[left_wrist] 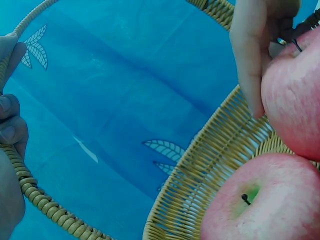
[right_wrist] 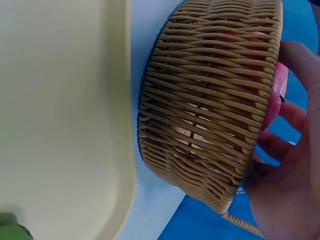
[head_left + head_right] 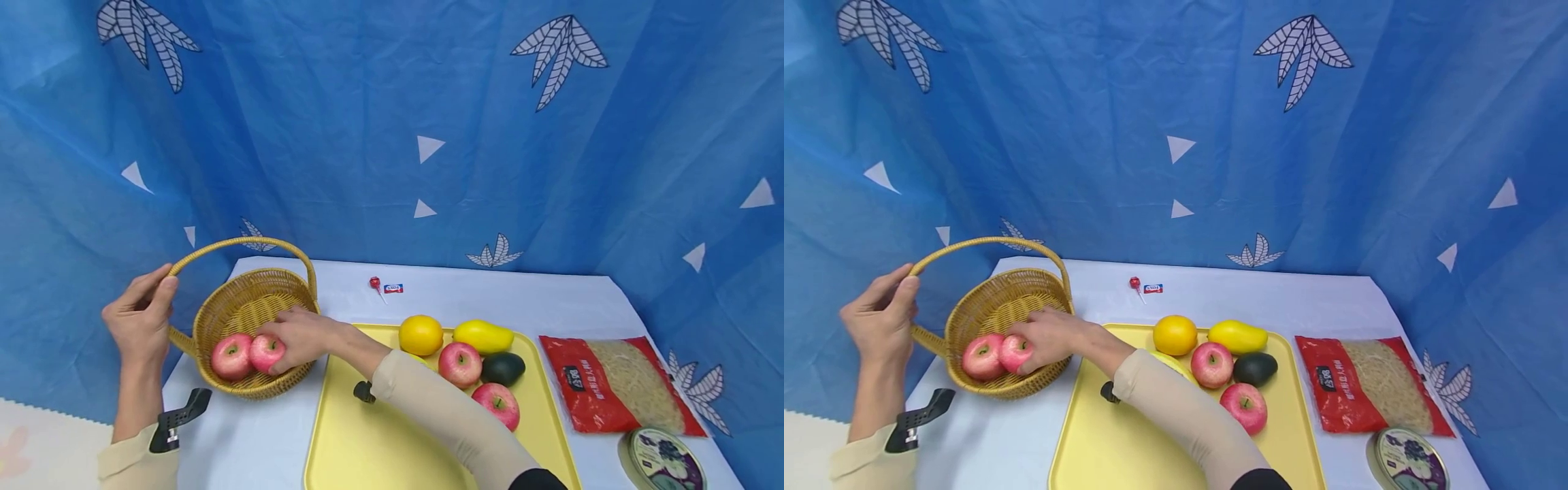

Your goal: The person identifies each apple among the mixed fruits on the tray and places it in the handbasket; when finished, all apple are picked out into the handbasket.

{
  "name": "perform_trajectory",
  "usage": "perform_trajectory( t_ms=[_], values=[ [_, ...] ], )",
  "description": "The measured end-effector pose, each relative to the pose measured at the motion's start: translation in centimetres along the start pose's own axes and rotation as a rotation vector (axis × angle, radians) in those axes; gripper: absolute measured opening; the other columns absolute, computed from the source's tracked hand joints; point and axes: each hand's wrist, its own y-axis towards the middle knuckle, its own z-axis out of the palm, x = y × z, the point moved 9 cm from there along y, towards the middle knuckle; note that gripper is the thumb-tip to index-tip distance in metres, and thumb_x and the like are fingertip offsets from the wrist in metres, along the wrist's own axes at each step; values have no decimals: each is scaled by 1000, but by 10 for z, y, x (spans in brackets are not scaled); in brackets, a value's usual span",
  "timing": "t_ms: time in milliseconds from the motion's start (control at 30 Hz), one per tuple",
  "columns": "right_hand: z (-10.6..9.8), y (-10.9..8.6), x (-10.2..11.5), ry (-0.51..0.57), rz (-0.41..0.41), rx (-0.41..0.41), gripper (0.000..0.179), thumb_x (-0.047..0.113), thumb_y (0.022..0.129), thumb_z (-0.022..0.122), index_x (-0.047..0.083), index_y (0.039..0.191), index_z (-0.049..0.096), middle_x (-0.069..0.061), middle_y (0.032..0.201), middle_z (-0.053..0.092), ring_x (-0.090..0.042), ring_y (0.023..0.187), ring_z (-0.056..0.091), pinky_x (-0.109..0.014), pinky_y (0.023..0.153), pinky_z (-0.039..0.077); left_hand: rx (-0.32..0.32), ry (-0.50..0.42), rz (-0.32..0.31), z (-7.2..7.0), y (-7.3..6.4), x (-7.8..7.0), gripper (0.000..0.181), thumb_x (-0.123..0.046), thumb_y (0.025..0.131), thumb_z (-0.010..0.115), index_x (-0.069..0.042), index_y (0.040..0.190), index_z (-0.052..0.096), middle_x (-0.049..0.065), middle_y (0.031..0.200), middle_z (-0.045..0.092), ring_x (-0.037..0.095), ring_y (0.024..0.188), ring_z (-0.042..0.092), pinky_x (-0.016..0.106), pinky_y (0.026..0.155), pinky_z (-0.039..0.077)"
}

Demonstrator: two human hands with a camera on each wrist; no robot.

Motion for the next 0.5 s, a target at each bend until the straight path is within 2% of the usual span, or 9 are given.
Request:
perform_trajectory(
  t_ms=[133,233,500],
  values=[
    [4,3,2,17,-1,14,73,65,84,69,38,148,45,14,119,52,-1,106,49,-22,96,41,-5,5,2,-1,0,0,26,17,85,69,24,109,64,7,82,72,11,54,45,15,48,35],
    [6,3,2,38,13,24,74,65,84,69,38,148,44,14,118,52,-1,103,49,-22,88,44,-3,3,3,-1,0,0,26,17,84,69,24,109,64,7,81,72,11,54,45,15,48,35],
    [10,9,6,56,55,55,74,67,85,67,43,150,40,15,137,50,-2,121,48,-30,97,45,-4,0,8,-1,0,-1,26,17,84,69,24,109,64,7,82,72,11,54,47,15,48,36]
  ],
)
